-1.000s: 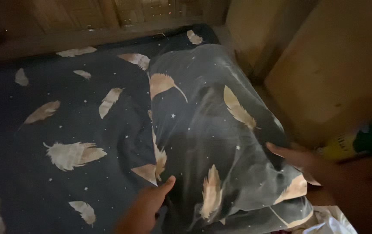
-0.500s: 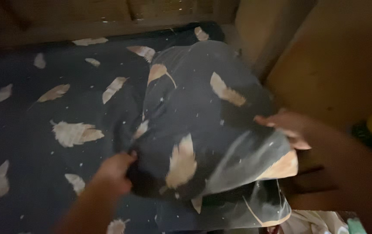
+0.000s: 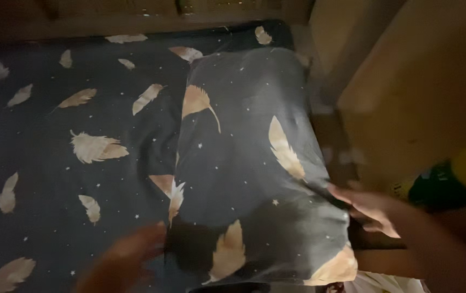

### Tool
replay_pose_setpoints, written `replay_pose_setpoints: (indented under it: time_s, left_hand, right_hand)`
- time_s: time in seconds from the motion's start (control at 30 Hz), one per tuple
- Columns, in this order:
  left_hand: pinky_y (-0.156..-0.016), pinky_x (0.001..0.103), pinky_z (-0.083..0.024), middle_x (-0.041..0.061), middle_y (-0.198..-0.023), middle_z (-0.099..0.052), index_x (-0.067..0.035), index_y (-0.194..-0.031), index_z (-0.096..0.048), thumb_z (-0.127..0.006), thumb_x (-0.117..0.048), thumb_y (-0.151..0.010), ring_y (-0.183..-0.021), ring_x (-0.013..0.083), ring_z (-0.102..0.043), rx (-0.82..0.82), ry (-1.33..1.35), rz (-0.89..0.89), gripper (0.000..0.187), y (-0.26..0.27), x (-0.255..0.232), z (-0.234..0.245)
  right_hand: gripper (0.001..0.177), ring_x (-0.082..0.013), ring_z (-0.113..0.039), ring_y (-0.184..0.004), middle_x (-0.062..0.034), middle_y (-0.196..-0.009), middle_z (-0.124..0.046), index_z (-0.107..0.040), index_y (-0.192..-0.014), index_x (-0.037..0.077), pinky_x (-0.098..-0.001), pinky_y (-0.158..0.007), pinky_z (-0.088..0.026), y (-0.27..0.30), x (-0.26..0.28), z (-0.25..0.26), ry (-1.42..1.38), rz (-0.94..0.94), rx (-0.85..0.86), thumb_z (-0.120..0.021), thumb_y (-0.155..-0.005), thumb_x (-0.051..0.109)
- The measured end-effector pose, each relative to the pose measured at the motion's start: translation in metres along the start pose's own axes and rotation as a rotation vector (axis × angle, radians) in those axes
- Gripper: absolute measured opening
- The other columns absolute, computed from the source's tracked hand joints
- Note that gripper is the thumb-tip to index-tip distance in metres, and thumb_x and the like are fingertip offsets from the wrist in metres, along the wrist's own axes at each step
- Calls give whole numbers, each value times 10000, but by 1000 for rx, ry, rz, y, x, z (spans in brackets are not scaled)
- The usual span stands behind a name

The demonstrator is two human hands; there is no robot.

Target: The person folds a dark feather-patterned duvet cover and places a light blue pillow inside it on a bed. They then smooth and adjust the duvet cover over the pillow to complete the bed-making process.

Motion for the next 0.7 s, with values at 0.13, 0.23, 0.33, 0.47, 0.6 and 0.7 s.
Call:
replay_pose_setpoints:
  time_s: [0.13, 0.23, 0.33, 0.47, 0.6, 0.7]
  left_hand:
    - [-1134, 633, -468, 135, -1582, -494, -156, -1521, -492, -489, -535, -962, -1448, 387, -495, -13, -19, -67, 675, 0, -20, -16]
    - [-1129, 642, -462, 141, -1592, -474, -160, -1532, -485, -476, -589, -963, -1458, 399, -477, -47, -24, -112, 713, 2, -36, -23]
    - [-1153, 644, -406, 168, -1610, -438, -148, -1556, -429, -516, -559, -963, -1480, 414, -427, -75, 85, -69, 726, -1, -50, -21]
    - [-1169, 628, -387, 148, -1606, -464, -171, -1552, -447, -506, -518, -959, -1485, 384, -439, -72, 105, -72, 690, -20, -71, -10]
    - [-1162, 637, -379, 174, -1605, -474, -102, -1546, -440, -459, -580, -972, -1481, 399, -454, -7, 134, -108, 748, -48, -88, 5]
    - [-1167, 599, -363, 237, -1589, -490, -10, -1538, -448, -448, -671, -989, -1474, 424, -452, 94, 106, -74, 859, -71, -95, 14]
  right_hand:
    - [1007, -287, -282, -1570, -77, -1703, -315, -257, -1648, 312, -551, -1246, -307, -13, 16, 0, -71, 66, -17, -483, -798, 803]
    - [1004, -297, -199, -1587, -44, -1745, -107, -29, -1660, 355, -571, -1253, -275, -14, 27, -11, -158, 59, -92, -418, -843, 790]
    - [933, -285, -174, -1596, -19, -1758, -122, -121, -1661, 344, -597, -1246, -200, -19, 46, -25, -186, 120, -92, -291, -861, 793]
    - [938, -298, -199, -1592, -114, -1741, -152, -120, -1666, 250, -568, -1257, -226, -37, 56, -45, -134, 34, -30, -177, -919, 815]
    - [888, -297, -266, -1567, -82, -1739, -182, -152, -1664, 291, -584, -1245, -260, -44, 63, -50, -56, 0, -25, -173, -916, 771]
    - [900, -346, -402, -1479, -150, -1692, -309, -268, -1644, 244, -618, -1199, -297, -50, 58, -52, -46, -77, -22, -189, -934, 791]
Point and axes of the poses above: each hand's wrist, its own y-axis away from the middle knuckle, its own z-axis out of the back of the hand, x = y × z, the point moved 5 cm from there along -y, towards the middle knuckle
